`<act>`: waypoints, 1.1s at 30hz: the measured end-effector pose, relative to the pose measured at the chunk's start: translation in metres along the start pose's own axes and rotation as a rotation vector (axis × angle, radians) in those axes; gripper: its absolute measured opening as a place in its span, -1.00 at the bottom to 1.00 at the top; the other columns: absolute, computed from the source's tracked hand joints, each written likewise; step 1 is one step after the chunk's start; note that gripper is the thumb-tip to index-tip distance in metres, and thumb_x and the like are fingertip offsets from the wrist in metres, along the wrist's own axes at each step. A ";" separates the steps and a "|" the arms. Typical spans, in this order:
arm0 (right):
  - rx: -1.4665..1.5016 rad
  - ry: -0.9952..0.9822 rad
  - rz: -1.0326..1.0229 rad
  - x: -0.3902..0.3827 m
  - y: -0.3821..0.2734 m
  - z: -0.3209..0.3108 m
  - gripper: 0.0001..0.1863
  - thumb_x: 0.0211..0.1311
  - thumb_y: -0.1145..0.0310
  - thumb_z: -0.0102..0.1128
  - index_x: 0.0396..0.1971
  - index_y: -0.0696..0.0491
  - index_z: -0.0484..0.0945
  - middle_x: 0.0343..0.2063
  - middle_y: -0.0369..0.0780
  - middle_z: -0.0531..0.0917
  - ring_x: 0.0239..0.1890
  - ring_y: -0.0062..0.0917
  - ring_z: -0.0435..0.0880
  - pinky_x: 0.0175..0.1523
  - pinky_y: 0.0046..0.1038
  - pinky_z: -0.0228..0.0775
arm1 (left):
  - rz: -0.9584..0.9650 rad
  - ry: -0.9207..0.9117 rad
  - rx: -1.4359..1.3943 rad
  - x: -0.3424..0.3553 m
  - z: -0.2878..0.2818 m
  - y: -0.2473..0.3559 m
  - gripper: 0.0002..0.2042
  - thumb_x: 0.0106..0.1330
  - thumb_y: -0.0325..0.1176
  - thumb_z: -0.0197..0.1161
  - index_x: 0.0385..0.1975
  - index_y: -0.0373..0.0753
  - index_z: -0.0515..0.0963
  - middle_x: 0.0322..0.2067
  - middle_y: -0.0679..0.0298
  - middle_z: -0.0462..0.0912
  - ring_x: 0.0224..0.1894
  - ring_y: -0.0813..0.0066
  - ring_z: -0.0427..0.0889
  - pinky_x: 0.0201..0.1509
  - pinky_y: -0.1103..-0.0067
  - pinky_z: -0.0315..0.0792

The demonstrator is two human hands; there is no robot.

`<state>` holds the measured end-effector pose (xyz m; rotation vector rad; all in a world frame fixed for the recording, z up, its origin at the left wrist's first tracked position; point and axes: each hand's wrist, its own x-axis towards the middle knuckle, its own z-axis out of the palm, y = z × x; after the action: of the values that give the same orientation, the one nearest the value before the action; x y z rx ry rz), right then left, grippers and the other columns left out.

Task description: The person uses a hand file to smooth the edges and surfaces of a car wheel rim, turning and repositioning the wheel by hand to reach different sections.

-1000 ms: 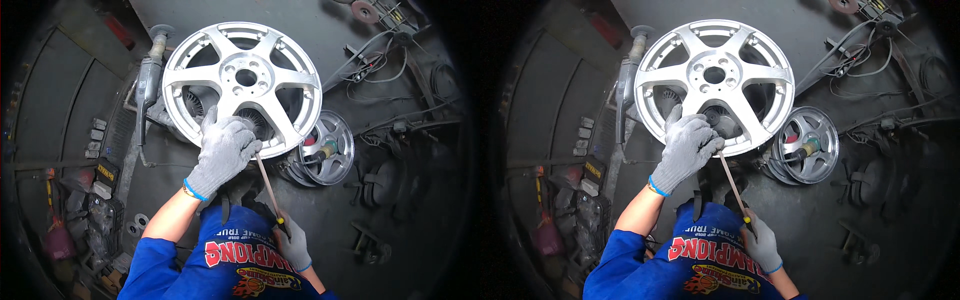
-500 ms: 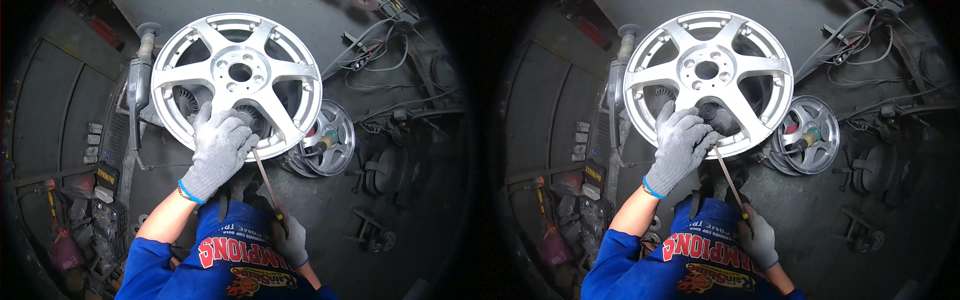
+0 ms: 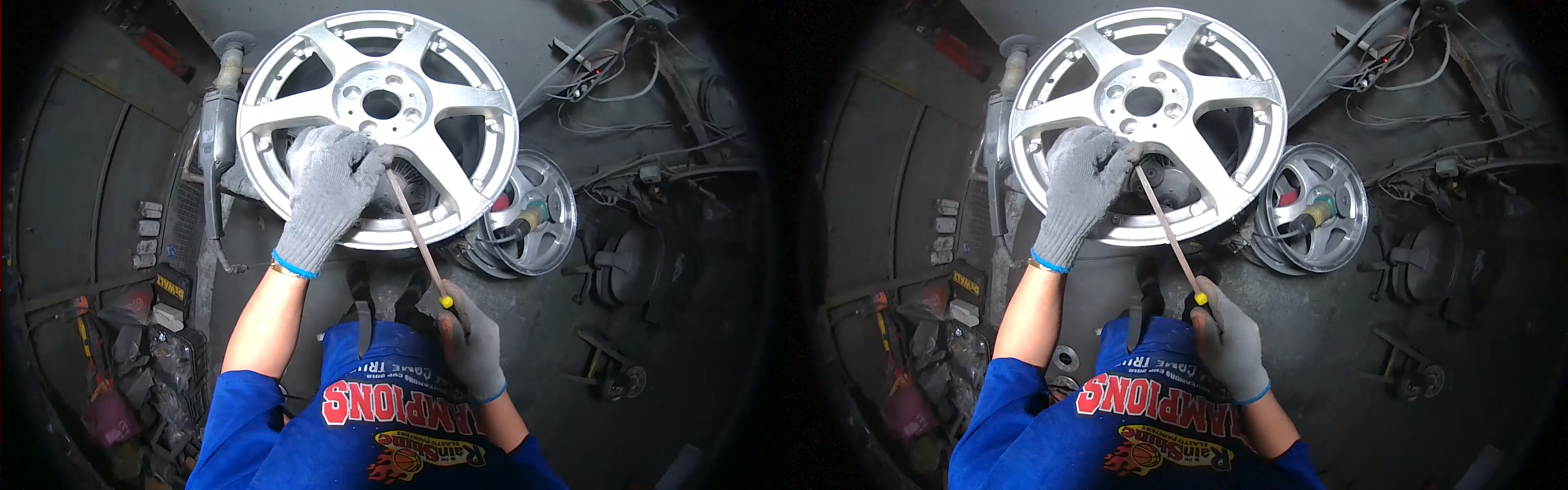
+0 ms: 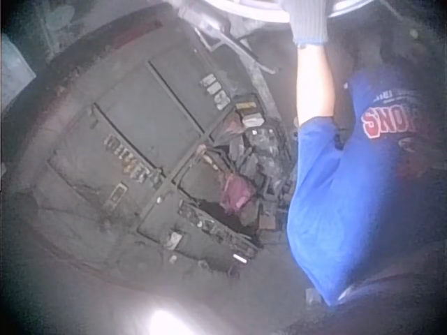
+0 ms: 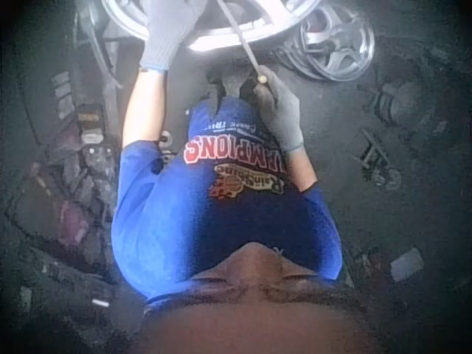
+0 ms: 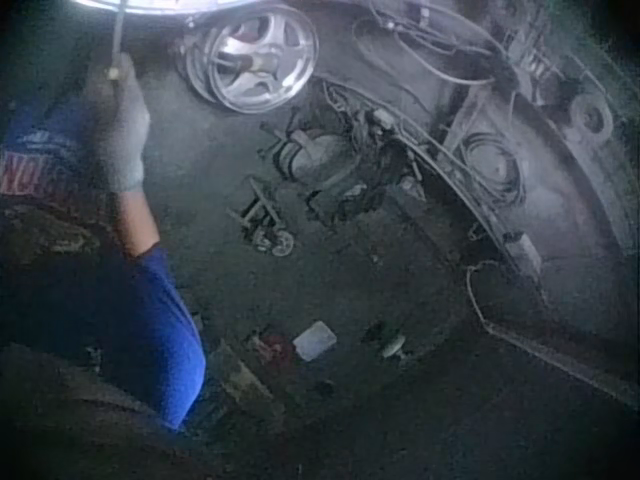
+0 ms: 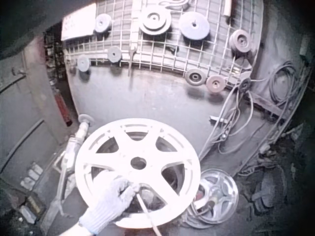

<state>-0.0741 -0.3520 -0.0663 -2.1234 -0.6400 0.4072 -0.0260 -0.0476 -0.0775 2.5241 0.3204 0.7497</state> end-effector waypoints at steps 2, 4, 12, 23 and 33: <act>-0.003 -0.010 0.021 -0.008 0.006 0.006 -0.51 0.49 0.31 0.26 0.34 0.15 0.55 0.07 0.09 0.75 0.07 -0.02 0.80 0.14 -0.25 0.65 | 0.000 0.025 -0.035 -0.004 0.004 0.000 -0.69 0.34 -0.06 0.41 -0.44 -0.19 0.75 -0.42 0.17 0.68 -0.20 0.06 0.67 0.04 0.15 0.44; 0.044 -0.003 0.041 -0.012 0.009 0.011 -0.51 0.49 0.31 0.26 0.34 0.15 0.55 0.04 0.09 0.75 0.05 -0.02 0.80 0.13 -0.24 0.65 | 0.022 0.031 -0.015 -0.006 0.003 0.001 -0.70 0.33 -0.07 0.42 -0.45 -0.19 0.75 -0.42 0.18 0.69 -0.19 0.07 0.67 0.10 0.13 0.43; -0.199 -0.070 0.105 -0.043 0.014 0.002 -0.49 0.42 0.39 0.27 0.35 0.10 0.55 -0.22 0.02 0.76 -0.20 -0.02 0.80 -0.10 -0.17 0.67 | 0.182 0.007 0.003 -0.025 -0.005 0.023 -0.82 0.25 -0.22 0.49 -0.42 -0.20 0.78 -0.33 0.17 0.77 -0.03 0.10 0.73 0.30 0.05 0.39; -0.130 -0.077 0.067 -0.034 0.010 0.001 -0.44 0.40 0.40 0.30 0.39 0.04 0.50 -0.24 0.02 0.75 -0.25 -0.04 0.79 -0.15 -0.12 0.66 | 0.221 0.039 -0.089 -0.014 -0.005 0.017 -0.81 0.22 -0.27 0.47 -0.46 -0.28 0.73 -0.47 0.13 0.65 -0.23 0.03 0.66 -0.05 0.18 0.47; -0.033 -0.018 0.072 -0.019 0.008 0.012 -0.51 0.42 0.44 0.25 0.32 0.10 0.56 -0.19 0.04 0.77 -0.16 0.02 0.80 -0.09 -0.14 0.67 | 0.148 -0.046 -0.074 -0.002 -0.009 0.003 -0.83 0.22 -0.29 0.47 -0.49 -0.25 0.72 -0.51 0.10 0.64 -0.33 0.07 0.64 -0.15 0.20 0.46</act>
<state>-0.0934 -0.3586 -0.0785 -2.1816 -0.5855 0.4591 -0.0325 -0.0473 -0.0703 2.5104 0.0892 0.7436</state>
